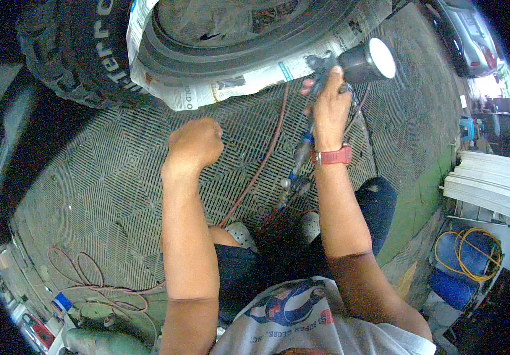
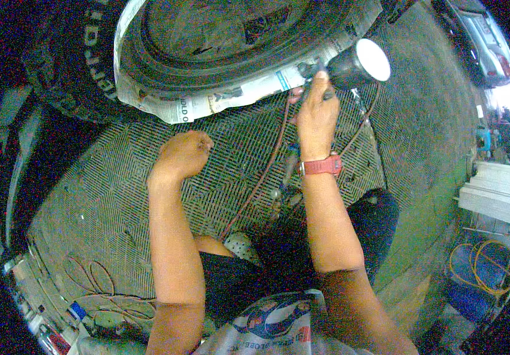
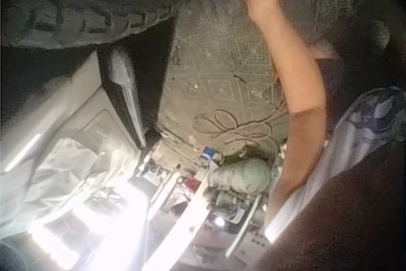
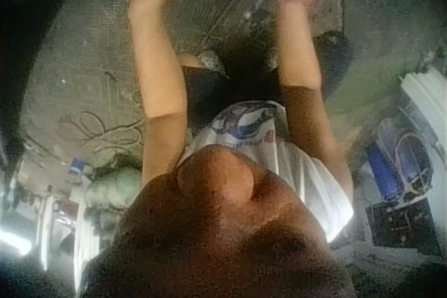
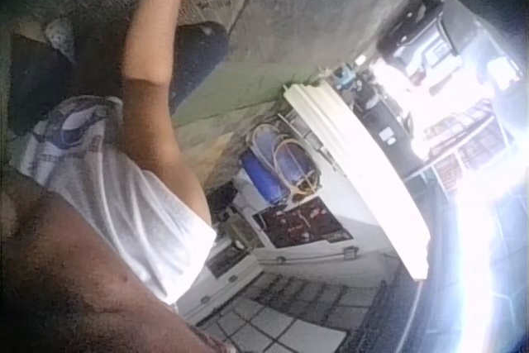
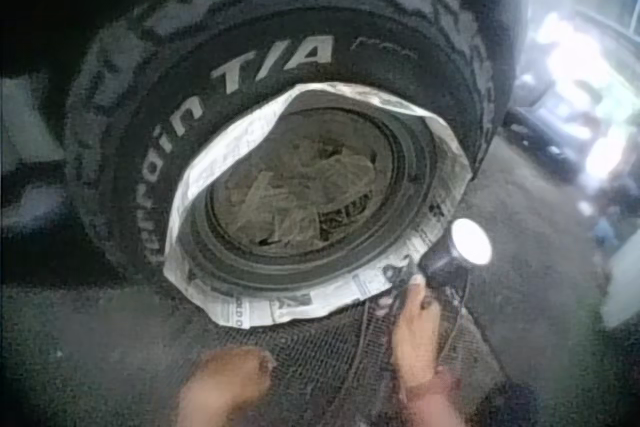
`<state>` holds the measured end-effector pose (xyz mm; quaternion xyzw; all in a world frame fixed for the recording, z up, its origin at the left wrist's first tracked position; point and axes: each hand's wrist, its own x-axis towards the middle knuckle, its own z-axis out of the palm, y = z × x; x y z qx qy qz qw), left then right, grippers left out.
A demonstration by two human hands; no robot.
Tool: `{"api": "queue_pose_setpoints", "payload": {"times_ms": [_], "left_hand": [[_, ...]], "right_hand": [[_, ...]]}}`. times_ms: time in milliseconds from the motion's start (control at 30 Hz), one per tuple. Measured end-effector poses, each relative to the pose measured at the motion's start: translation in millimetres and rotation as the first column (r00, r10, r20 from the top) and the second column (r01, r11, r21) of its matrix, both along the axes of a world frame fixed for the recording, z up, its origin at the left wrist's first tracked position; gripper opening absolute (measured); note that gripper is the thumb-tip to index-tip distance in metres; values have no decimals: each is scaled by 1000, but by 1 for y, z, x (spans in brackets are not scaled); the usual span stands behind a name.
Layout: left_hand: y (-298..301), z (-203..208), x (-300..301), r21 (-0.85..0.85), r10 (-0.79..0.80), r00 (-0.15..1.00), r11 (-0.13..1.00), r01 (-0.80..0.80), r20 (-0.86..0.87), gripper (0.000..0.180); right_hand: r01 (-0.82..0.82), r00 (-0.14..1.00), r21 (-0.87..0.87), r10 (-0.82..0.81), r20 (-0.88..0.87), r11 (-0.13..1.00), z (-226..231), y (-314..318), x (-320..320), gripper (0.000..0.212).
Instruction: The person uses a spray gun to apply a white substance to the sidewall of a car tire. The tire is positioned on the floor and partially covered with newspaper to protect the tread. The person moves the spray gun around the tire's circumference to ensure even coverage.
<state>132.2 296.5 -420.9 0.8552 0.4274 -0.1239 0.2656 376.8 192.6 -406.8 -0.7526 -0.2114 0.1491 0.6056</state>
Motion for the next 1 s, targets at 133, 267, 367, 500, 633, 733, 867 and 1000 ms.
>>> {"api": "queue_pose_setpoints", "payload": {"times_ms": [133, 267, 367, 500, 633, 733, 867, 1000], "left_hand": [[-4, 6, -2, 18, 36, 998, 999, -37, 51, 29], [-6, 6, 1, 19, 33, 995, 999, -35, 93, 29], [-9, 11, 2, 6, 68, 994, 998, -68, 83, 30], [-9, 6, 1, 36, 41, 995, 998, -44, 90, 30], [-10, 8, 4, 41, 27, 997, 999, -29, 68, 31], [-6, -3, 5, 33, -4, 999, 999, 3, 51, 30], [-3, -6, 6, 27, -25, 1000, 999, 25, 10, 30], [-3, -8, 1, 36, -10, 1000, 999, 10, 4, 30]], "right_hand": [[-146, 978, -122, 125, -164, 982, -8, -1, -30, 64], [-164, 971, -143, 134, -196, 976, -16, -8, -24, 71], [-82, 989, -126, 65, -134, 989, -15, -15, -4, 69], [88, 996, -29, -88, -4, 996, 14, -20, 21, 65], [141, 985, 11, -141, 97, 990, 15, -20, 38, 62], [94, 995, -43, -93, 21, 995, 3, -21, 34, 61], [-50, 992, -120, 35, -124, 992, -31, -17, 1, 58], [-232, 920, -124, 177, -350, 965, -32, -6, -51, 55]]}}
